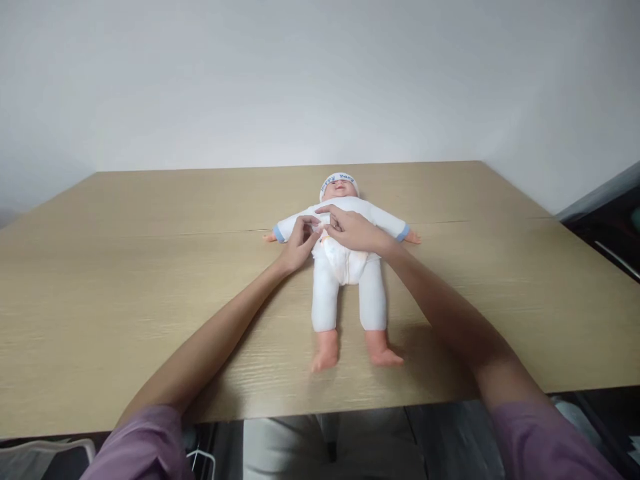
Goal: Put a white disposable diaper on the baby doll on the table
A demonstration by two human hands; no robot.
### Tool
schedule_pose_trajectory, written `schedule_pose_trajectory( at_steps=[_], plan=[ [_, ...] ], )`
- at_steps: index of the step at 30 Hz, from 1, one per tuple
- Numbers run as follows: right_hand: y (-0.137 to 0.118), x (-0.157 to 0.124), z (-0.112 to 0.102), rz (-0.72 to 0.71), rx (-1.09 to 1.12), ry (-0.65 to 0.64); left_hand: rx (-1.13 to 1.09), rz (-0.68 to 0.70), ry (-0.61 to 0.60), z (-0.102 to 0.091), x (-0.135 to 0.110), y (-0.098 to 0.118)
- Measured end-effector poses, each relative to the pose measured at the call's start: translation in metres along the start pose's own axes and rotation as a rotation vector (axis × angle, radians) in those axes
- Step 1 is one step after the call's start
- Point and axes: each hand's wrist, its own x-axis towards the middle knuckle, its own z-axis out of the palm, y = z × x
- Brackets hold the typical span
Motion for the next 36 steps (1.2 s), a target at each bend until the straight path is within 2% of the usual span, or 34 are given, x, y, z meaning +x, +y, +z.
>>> schedule_pose_trajectory(
  at_steps=[3,5,8,10,11,12,15,17,19,23,27,32,36],
  plan=[
    [-0.001,0.002,0.002,0.018,0.019,0.037,-0.006,-0.027,-0.001,0.003,0.000,-0.001],
    [-0.003,0.003,0.001,0.020,0.014,0.109,0.001,-0.048,0.041,0.005,-0.002,0.006],
    [-0.014,-0.008,0.000,-0.052,-0.060,0.275,0.070,-0.047,0.190,0.004,-0.018,0.030],
    [-0.028,-0.031,0.000,-0.152,-0.089,0.354,0.158,0.034,0.195,0.002,-0.040,0.053],
    [-0.035,-0.048,0.001,-0.203,-0.085,0.364,0.209,0.097,0.127,0.001,-0.053,0.065],
    [-0.040,-0.066,0.002,-0.248,-0.074,0.343,0.261,0.159,0.010,0.000,-0.067,0.075],
    [-0.044,-0.122,0.012,-0.263,-0.008,0.114,0.442,0.237,-0.362,0.001,-0.103,0.094],
    [-0.033,-0.149,0.020,-0.174,0.008,0.038,0.574,0.206,-0.437,0.005,-0.116,0.095],
    [-0.017,-0.162,0.026,-0.076,0.018,0.086,0.667,0.154,-0.406,0.011,-0.118,0.091],
    [0.003,-0.156,0.031,0.026,-0.052,0.214,0.673,0.049,-0.291,0.023,-0.103,0.081],
    [-0.001,-0.148,0.035,0.047,-0.122,0.237,0.652,0.006,-0.170,0.032,-0.092,0.077],
    [-0.009,-0.157,0.043,0.024,-0.156,0.244,0.698,0.075,-0.177,0.034,-0.096,0.071],
    [-0.011,-0.163,0.049,0.018,-0.160,0.281,0.617,0.152,-0.160,0.031,-0.098,0.066]
  ],
)
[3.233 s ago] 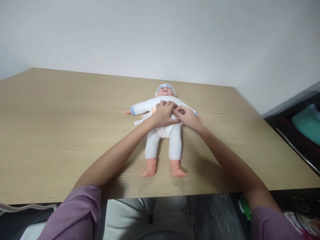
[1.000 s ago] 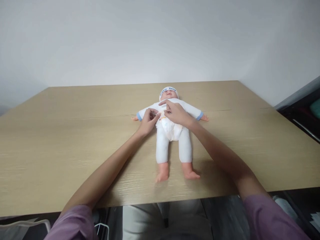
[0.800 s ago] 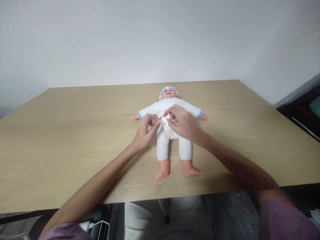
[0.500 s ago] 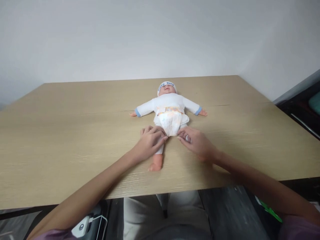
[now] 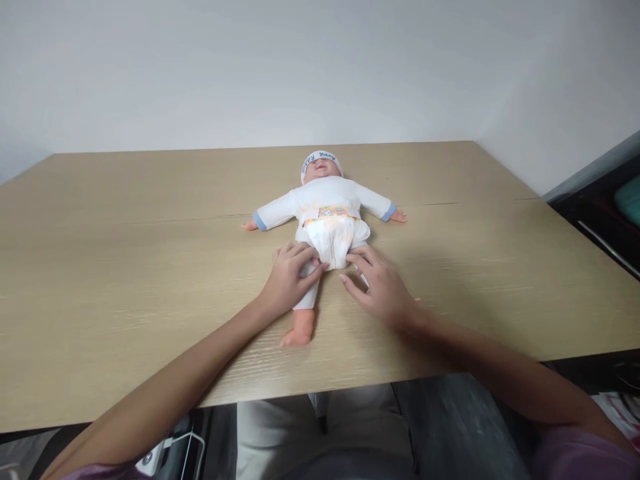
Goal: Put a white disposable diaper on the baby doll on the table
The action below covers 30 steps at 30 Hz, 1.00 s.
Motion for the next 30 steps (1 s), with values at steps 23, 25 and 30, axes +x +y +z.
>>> schedule_pose_trajectory(
  at_steps=[23,25,30],
  plan=[
    [0.001,0.020,-0.010,0.317,0.224,-0.039,-0.157,-0.060,0.017,-0.004,0.005,-0.005],
    [0.003,0.021,-0.012,0.327,0.278,-0.023,-0.250,-0.097,0.045,-0.002,0.005,-0.004],
    [0.012,0.022,-0.017,0.311,0.318,0.029,-0.550,-0.247,0.099,0.008,0.005,-0.005]
  ],
)
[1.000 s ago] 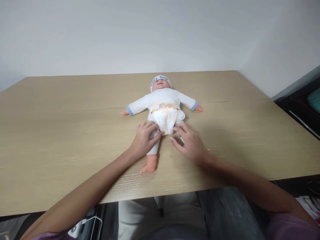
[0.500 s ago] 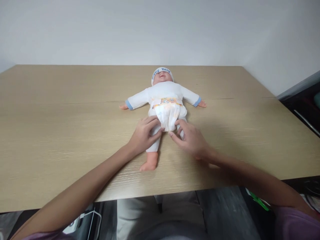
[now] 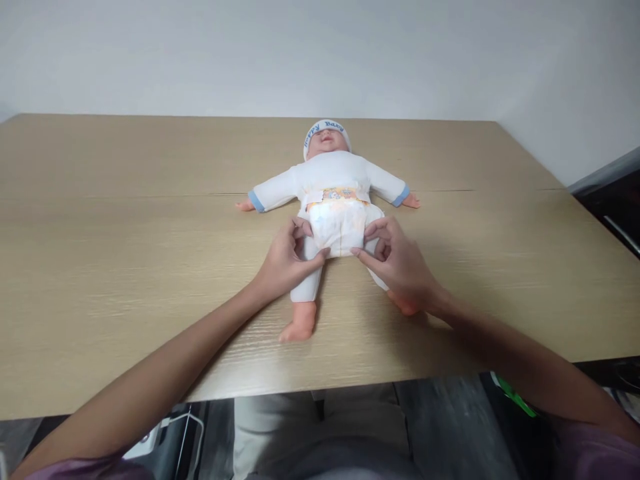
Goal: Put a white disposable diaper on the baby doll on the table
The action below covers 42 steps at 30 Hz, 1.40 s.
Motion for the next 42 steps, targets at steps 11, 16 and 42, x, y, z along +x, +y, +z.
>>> schedule_pose_trajectory(
  at_steps=[11,16,42],
  plan=[
    [0.000,-0.007,-0.006,-0.091,-0.157,-0.060,0.062,-0.083,0.004,-0.005,-0.006,0.005],
    [-0.002,-0.008,-0.001,-0.141,-0.142,-0.070,0.125,-0.077,-0.108,-0.011,-0.004,0.017],
    [-0.001,-0.008,0.011,-0.121,-0.106,0.138,-0.398,-0.300,-0.085,-0.004,-0.003,0.020]
  ],
)
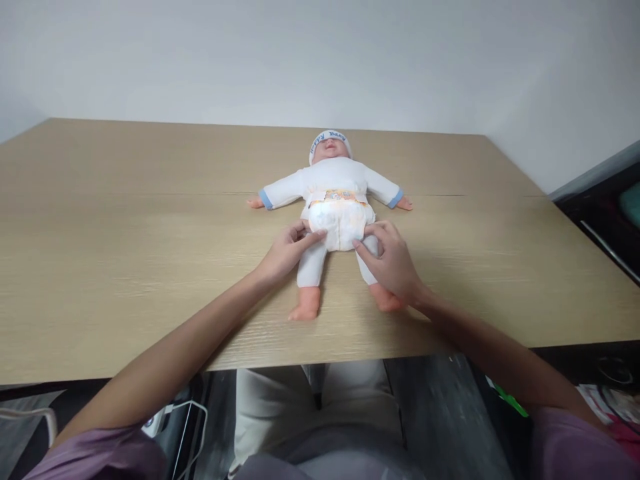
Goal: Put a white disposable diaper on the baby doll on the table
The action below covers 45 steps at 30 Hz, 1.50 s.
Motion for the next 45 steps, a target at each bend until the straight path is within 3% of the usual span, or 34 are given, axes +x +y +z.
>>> schedule_pose_trajectory(
  at_steps=[4,9,12,14,16,19,22,32,38,42,45],
  plan=[
    [0.005,-0.003,-0.003,-0.046,-0.025,0.035,0.037,0.038,-0.002,-0.005,-0.012,0.004],
    [0.036,-0.004,-0.016,-0.222,-0.145,0.114,0.329,0.120,0.116,-0.036,-0.016,-0.009],
    [0.070,0.019,-0.016,-0.341,-0.333,0.216,0.612,0.319,0.252,-0.059,0.010,-0.019],
    [0.089,0.045,-0.010,-0.343,-0.423,0.230,0.860,0.522,0.361,-0.070,0.039,-0.022],
    [0.101,0.075,-0.001,-0.310,-0.494,0.203,1.072,0.629,0.434,-0.078,0.071,-0.022],
    [0.109,0.109,0.014,-0.257,-0.563,0.131,1.285,0.548,0.434,-0.086,0.106,-0.020],
    [0.112,0.122,0.023,-0.231,-0.596,0.100,1.374,0.436,0.404,-0.090,0.118,-0.022],
    [0.113,0.117,0.017,-0.229,-0.701,0.057,1.381,0.364,0.390,-0.091,0.113,-0.022],
    [0.116,0.120,0.014,-0.099,-0.683,0.044,1.352,0.338,0.402,-0.092,0.114,-0.024],
    [0.100,0.121,0.013,0.013,-0.634,0.020,1.294,0.263,0.419,-0.079,0.109,-0.015],
    [0.078,0.121,0.004,0.167,-0.551,-0.024,1.151,0.211,0.467,-0.058,0.091,-0.001]
  ],
)
